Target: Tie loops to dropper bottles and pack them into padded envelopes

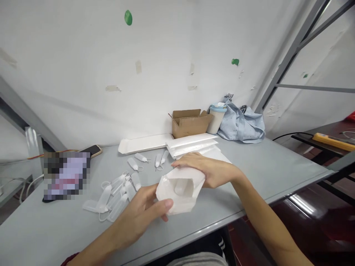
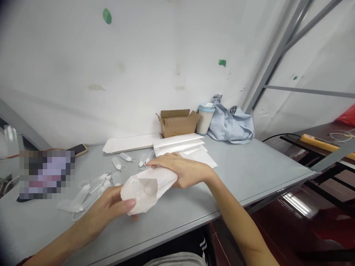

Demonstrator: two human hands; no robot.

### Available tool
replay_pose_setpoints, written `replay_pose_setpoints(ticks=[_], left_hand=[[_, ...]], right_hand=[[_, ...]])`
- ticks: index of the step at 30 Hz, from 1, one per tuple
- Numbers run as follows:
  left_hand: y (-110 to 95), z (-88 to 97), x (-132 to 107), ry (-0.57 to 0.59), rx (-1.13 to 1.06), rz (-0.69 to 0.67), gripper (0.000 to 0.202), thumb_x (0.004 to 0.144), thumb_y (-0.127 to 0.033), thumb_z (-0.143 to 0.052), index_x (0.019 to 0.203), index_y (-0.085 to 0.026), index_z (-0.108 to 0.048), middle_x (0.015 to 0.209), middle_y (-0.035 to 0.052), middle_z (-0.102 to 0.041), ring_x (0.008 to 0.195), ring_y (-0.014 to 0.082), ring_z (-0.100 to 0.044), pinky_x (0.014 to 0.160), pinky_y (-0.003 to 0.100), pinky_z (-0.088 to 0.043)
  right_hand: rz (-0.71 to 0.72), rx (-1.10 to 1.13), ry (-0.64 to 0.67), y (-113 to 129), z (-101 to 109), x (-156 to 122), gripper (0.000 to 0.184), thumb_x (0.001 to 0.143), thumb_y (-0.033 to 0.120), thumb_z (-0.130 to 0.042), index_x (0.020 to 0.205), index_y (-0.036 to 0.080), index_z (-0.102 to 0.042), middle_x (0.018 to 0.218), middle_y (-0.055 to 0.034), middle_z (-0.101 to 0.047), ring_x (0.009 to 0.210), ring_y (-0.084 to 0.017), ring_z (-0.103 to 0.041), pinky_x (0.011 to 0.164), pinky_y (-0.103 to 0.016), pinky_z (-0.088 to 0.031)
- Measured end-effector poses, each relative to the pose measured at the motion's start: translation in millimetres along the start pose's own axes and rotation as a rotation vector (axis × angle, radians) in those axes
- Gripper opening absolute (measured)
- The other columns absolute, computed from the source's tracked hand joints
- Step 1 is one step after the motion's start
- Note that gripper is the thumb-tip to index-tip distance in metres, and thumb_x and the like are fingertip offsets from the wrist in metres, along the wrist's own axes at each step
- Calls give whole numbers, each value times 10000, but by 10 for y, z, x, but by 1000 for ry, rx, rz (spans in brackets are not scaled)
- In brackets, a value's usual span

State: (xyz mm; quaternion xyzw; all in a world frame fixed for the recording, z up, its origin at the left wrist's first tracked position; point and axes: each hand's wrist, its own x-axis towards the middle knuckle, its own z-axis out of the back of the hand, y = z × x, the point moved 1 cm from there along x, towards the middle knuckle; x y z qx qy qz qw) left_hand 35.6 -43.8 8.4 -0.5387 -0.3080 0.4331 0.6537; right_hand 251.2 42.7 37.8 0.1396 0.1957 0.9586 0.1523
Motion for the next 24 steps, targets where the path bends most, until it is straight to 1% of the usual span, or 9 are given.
replay_pose_setpoints(ticks=[3,7,11,13,15,17,19,21,24], left_hand=[[-14,-21,73,-45,7,94,276,753,-437,-599,733,-161,-591,642,-12,-532,591,133,-486,532,223,-414],[39,-41,157,-221,123,179,271,730,-425,-579,656,-164,-569,572,-36,-484,526,111,-413,471,211,-318],[160,-65,249,-414,265,227,262,686,-353,-539,503,-172,-486,472,-54,-367,480,102,-335,450,222,-237],[213,-79,286,-446,313,240,261,651,-310,-521,444,-182,-426,441,-61,-300,464,97,-297,444,228,-196],[245,-78,309,-447,318,234,266,626,-290,-518,417,-187,-389,432,-66,-258,462,91,-266,444,230,-175],[254,-48,317,-450,282,206,244,616,-285,-540,430,-180,-423,439,-65,-296,475,94,-290,447,224,-200],[249,18,317,-488,202,186,191,617,-282,-577,485,-166,-501,464,-59,-391,494,104,-357,455,218,-257],[240,110,320,-545,72,183,157,629,-287,-623,570,-156,-560,513,-49,-483,518,117,-431,467,214,-315],[221,243,335,-551,-204,203,204,663,-328,-672,731,-143,-620,598,-16,-587,567,150,-540,489,228,-403]], right_hand=[[15,-60,10,20,-92,55,619,743,109,-557,1336,171,-389,1287,-114,-529,1183,-239,-451,1007,-436,-291],[14,-109,14,25,-240,133,600,716,74,-553,1295,159,-421,1247,-120,-551,1128,-246,-477,951,-432,-340],[-22,-115,-6,42,-365,204,592,692,25,-548,1259,151,-435,1148,-112,-582,1075,-236,-496,928,-426,-369],[-16,-129,1,65,-404,230,565,688,23,-553,1230,145,-451,1102,-109,-587,1039,-230,-508,907,-416,-383],[-4,-167,15,91,-429,245,542,679,29,-564,1201,141,-467,1059,-104,-590,987,-225,-519,868,-401,-401],[13,-215,8,115,-449,252,555,675,33,-569,1209,140,-458,1050,-105,-590,977,-224,-520,851,-395,-410],[20,-277,-34,129,-485,260,583,688,44,-567,1246,137,-427,1105,-120,-581,1038,-235,-509,869,-403,-414],[-9,-388,-143,126,-544,277,581,727,65,-555,1284,107,-394,1213,-166,-539,1146,-264,-467,922,-437,-400],[-94,-607,-363,92,-662,312,460,830,73,-467,1285,46,-405,1277,-231,-503,1233,-299,-425,988,-481,-367]])
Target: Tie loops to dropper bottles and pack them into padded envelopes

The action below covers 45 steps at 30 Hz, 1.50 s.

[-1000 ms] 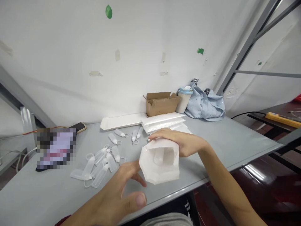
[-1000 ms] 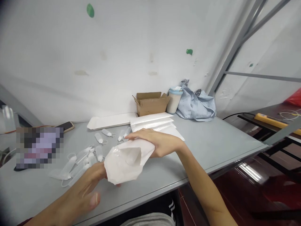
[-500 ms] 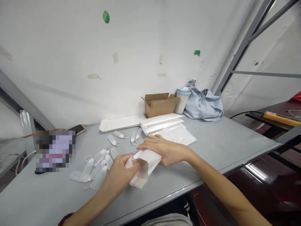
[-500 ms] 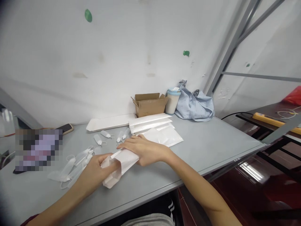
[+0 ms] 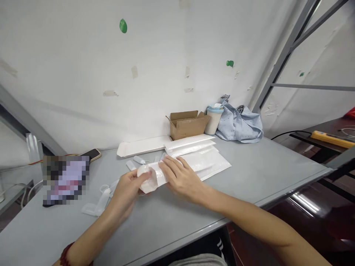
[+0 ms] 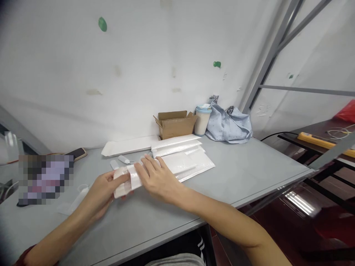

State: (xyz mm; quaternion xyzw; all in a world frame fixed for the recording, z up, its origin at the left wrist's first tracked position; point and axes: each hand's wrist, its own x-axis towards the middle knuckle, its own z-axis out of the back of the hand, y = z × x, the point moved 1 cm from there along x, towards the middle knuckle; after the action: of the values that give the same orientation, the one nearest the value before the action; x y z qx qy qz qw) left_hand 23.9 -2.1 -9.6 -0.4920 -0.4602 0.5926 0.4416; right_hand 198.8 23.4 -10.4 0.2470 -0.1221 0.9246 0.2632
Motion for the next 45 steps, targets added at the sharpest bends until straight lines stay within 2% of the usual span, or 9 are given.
replay_pose_setpoints(ticks=[6,14,17,23,29,34,37,41,45], left_hand=[[-83,90,-17,-54,-248,-128,233,780,-356,-603,832,-133,-648,765,54,-672,715,184,-629,631,271,-512],[0,74,-90,-176,673,-1017,263,806,-207,-568,1047,-209,-674,1021,92,-620,946,236,-571,782,360,-490],[43,47,-37,-154,774,-1157,245,844,-141,-508,1008,-207,-676,1008,93,-656,953,220,-594,812,337,-480],[-57,-121,-75,15,598,-722,225,864,-287,-523,719,-173,-652,609,6,-634,567,146,-579,557,236,-432],[-209,-492,41,245,121,-298,232,801,-331,-601,647,-162,-641,605,1,-629,609,142,-585,643,250,-472],[-2,-698,250,382,-141,29,253,745,-354,-680,641,-125,-650,696,73,-674,674,162,-615,756,310,-522],[120,-712,310,413,-144,106,254,715,-350,-708,623,-122,-642,751,118,-701,754,202,-654,856,367,-519],[67,-644,302,422,93,27,259,774,-350,-616,696,-107,-661,765,153,-718,734,227,-687,793,381,-552],[-152,-429,404,224,363,-135,245,781,-338,-532,777,-119,-641,729,128,-714,576,211,-674,609,352,-555]], right_hand=[[22,-101,-130,-1,-132,-14,341,906,35,-340,1196,47,-519,1214,-204,-589,1175,-267,-519,930,-425,-439],[1,-43,-199,-84,-91,-14,331,885,44,-377,1136,129,-575,1147,-131,-648,1132,-225,-558,929,-419,-397],[23,-71,-289,-97,-59,-12,288,899,45,-367,948,173,-620,994,-70,-700,1001,-172,-612,946,-394,-351],[-39,-111,-359,-218,133,17,158,934,206,-463,840,207,-590,808,-16,-674,891,-178,-590,980,-444,-253],[-226,-82,-355,-577,408,0,160,922,238,-467,974,165,-599,933,-116,-624,867,-227,-548,755,-361,-404],[-491,14,152,-881,423,-107,149,838,221,-597,970,157,-623,810,-64,-658,708,-198,-590,590,-280,-390],[-528,72,390,-933,383,-153,187,809,250,-635,974,163,-648,860,-73,-677,747,-209,-614,584,-271,-389],[-541,131,391,-861,485,-185,179,830,265,-608,967,158,-654,873,-77,-683,740,-209,-618,604,-293,-418],[-199,557,341,-698,637,-290,163,883,299,-557,988,210,-644,907,-38,-674,799,-165,-625,708,-296,-480]])
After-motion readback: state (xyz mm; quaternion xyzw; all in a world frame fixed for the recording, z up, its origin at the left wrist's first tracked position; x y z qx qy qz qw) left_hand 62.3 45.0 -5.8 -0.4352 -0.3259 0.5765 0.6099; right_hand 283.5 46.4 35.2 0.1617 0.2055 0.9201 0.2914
